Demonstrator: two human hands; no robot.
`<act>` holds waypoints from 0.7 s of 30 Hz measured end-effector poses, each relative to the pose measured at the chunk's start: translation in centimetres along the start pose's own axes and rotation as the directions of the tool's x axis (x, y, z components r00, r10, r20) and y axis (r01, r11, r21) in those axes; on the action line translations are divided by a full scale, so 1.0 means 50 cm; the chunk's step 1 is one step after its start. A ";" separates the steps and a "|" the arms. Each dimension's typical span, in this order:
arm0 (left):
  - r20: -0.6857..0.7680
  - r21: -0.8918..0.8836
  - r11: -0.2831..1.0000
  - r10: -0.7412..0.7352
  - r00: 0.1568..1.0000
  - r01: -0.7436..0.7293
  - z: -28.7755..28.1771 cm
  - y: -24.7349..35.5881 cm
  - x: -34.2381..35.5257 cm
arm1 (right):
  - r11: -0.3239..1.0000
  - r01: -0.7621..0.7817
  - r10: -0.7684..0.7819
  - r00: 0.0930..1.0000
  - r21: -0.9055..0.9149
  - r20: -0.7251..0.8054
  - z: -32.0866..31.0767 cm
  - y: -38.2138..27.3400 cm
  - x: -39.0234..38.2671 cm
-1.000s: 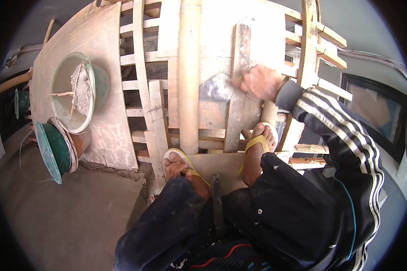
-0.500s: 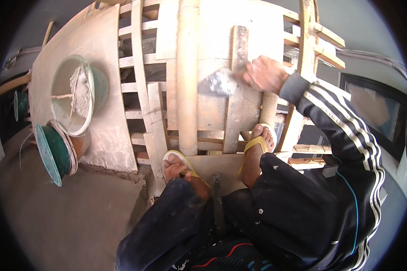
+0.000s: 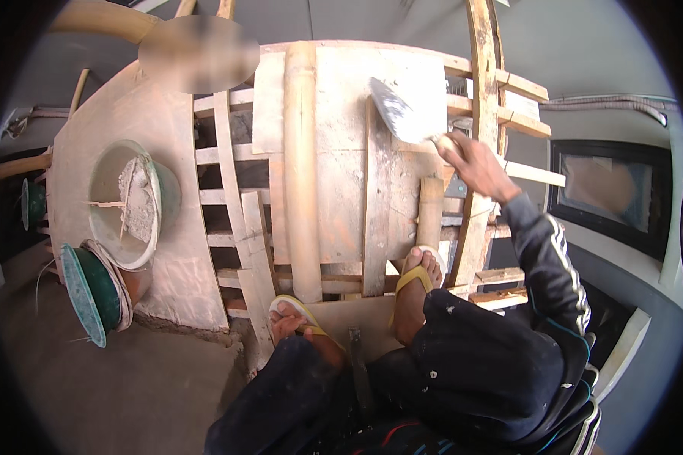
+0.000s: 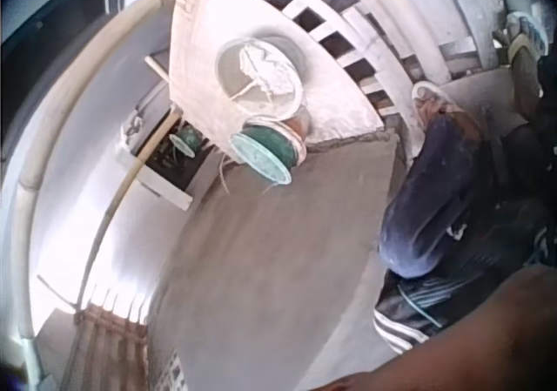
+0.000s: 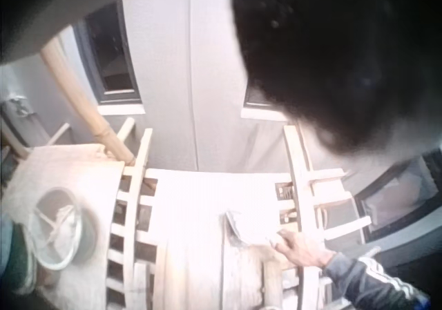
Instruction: The person uses a trowel to scoop a white paste from a container and applies it to a wooden surface. They spread and smooth the paste across the wood, occasionally scraping the trowel against the surface to remove excess material.
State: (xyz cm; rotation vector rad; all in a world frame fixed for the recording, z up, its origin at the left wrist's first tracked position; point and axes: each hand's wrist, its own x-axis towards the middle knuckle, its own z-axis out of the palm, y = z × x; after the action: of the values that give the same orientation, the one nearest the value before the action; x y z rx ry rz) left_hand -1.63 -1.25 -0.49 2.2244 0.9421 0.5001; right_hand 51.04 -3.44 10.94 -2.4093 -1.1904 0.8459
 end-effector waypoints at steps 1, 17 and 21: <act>-0.006 0.014 1.000 -0.003 1.000 0.003 -0.003 0.000 -0.003 | 0.991 -0.076 0.075 0.997 0.108 0.014 0.006 0.001 -0.019; -0.202 0.193 0.966 -0.134 0.970 0.174 0.027 0.022 0.008 | 0.289 -0.224 0.296 0.945 0.931 0.135 0.234 -0.085 -0.163; -0.410 -0.343 0.883 -0.447 0.795 0.320 -0.055 0.093 0.133 | 0.268 -0.213 0.278 0.951 0.939 0.136 0.187 -0.053 -0.171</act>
State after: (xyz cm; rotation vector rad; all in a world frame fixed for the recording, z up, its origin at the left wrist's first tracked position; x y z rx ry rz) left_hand 3.52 2.42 5.31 1.6286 1.4598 0.9444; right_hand 39.39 -8.43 8.22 -1.5137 -0.0561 1.1213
